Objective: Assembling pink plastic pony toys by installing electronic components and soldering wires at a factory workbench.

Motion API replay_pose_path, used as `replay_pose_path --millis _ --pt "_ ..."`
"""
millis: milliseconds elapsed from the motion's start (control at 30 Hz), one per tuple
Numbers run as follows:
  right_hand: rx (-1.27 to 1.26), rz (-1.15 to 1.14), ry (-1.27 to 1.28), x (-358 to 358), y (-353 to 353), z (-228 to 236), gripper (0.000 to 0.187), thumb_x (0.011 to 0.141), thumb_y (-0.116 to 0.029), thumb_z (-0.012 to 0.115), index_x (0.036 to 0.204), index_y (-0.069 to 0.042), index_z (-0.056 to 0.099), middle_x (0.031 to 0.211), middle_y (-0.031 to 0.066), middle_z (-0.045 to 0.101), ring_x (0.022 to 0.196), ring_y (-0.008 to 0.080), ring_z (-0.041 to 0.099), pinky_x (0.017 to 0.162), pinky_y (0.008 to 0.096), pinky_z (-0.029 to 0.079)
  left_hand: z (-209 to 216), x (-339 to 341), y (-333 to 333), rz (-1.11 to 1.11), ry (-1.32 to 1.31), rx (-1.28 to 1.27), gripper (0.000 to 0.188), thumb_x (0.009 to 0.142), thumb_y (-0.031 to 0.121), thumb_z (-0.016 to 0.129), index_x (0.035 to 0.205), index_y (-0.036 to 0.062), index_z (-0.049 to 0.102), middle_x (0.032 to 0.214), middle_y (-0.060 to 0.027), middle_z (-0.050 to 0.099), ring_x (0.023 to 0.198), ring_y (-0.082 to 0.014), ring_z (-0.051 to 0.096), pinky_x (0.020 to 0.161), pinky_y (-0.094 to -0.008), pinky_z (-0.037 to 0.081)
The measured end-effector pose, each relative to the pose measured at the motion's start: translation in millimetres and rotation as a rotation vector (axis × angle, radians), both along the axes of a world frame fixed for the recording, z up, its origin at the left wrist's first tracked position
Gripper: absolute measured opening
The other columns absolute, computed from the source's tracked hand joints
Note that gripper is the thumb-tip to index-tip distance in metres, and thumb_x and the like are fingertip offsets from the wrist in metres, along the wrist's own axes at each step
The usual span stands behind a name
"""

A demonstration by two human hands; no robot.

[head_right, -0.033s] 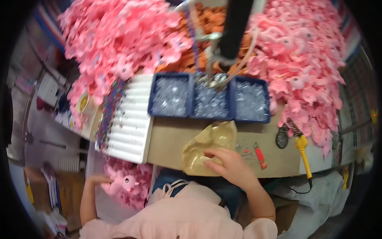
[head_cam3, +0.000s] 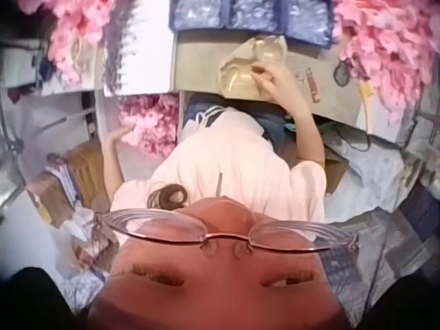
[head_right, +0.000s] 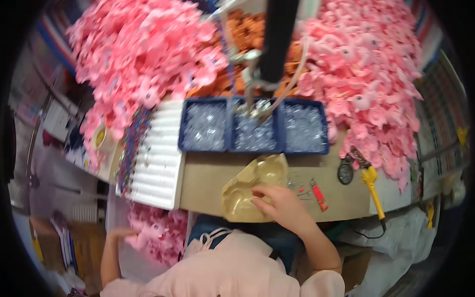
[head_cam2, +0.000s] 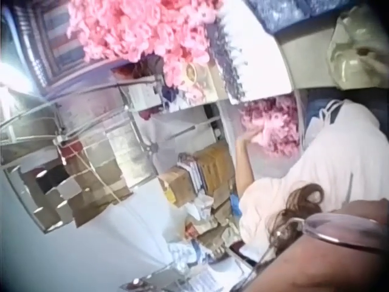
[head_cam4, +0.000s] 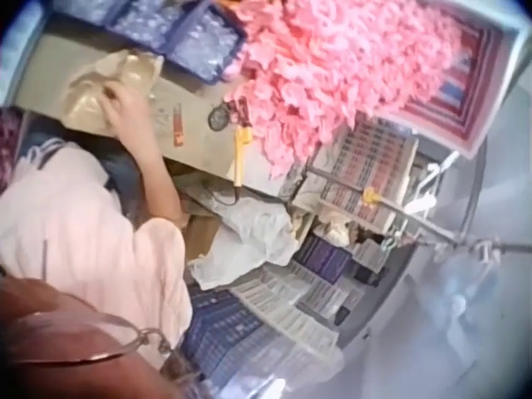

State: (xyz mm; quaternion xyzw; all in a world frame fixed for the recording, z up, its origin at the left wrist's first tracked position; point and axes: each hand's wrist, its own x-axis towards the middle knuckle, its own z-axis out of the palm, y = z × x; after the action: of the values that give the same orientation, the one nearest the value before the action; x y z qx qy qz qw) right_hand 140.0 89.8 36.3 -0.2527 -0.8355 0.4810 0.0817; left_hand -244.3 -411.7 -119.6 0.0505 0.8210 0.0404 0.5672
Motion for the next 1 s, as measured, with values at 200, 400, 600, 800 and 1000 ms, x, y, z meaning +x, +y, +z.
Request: replay_pose_path --millis 200,400,600,800,1000 --pt "-0.078 -0.423 0.144 10 50 -21 0.014 0.084 -0.011 0.059 0.089 0.002 0.063 0.079 0.0064 0.065 0.071 0.0104 0.060 0.063 0.0243 0.048 -6 22 46 -0.568 0.102 -0.396 0.059 0.086 0.046 0.056 0.119 -0.0025 0.054 0.107 -0.0094 0.064 0.092 -0.0168 0.061 0.085 -0.0280 0.046" --pt "0.768 -0.525 0.042 -33 214 -12 0.036 0.080 -0.008 0.052 0.116 -0.002 0.049 0.102 0.0224 0.057 0.084 0.0404 0.058 0.072 0.0451 0.047 174 51 295 -0.693 -0.841 0.482 0.039 0.090 0.024 0.057 0.118 -0.0026 0.055 0.115 -0.0105 0.061 0.107 -0.0150 0.055 0.093 -0.0299 0.042" --pt "0.448 -0.337 0.228 -72 346 -83 0.038 0.082 -0.019 0.054 0.114 0.001 0.051 0.103 0.0250 0.060 0.099 0.0370 0.058 0.082 0.0410 0.047 171 44 528 -1.002 0.433 1.231 0.032 0.086 0.027 0.059 0.104 0.0009 0.062 0.088 -0.0151 0.065 0.084 -0.0241 0.063 0.077 -0.0333 0.048" --pt "0.993 -0.542 0.205 -69 275 -10 0.035 0.074 0.002 0.051 0.109 -0.003 0.057 0.104 0.0189 0.060 0.096 0.0348 0.058 0.078 0.0399 0.048 131 57 652 -1.076 0.913 1.385 0.033 0.074 0.020 0.061 0.103 0.0056 0.058 0.089 -0.0144 0.060 0.090 -0.0319 0.060 0.080 -0.0404 0.048" --pt "1.180 -0.927 0.445 8 167 42 0.028 0.082 0.008 0.048 0.108 0.004 0.057 0.102 0.0144 0.062 0.093 0.0248 0.060 0.080 0.0324 0.047 121 56 667 -1.314 1.114 1.339 0.043 0.061 0.023 0.073 0.099 0.0122 0.057 0.096 -0.0065 0.055 0.095 -0.0259 0.053 0.078 -0.0387 0.044"
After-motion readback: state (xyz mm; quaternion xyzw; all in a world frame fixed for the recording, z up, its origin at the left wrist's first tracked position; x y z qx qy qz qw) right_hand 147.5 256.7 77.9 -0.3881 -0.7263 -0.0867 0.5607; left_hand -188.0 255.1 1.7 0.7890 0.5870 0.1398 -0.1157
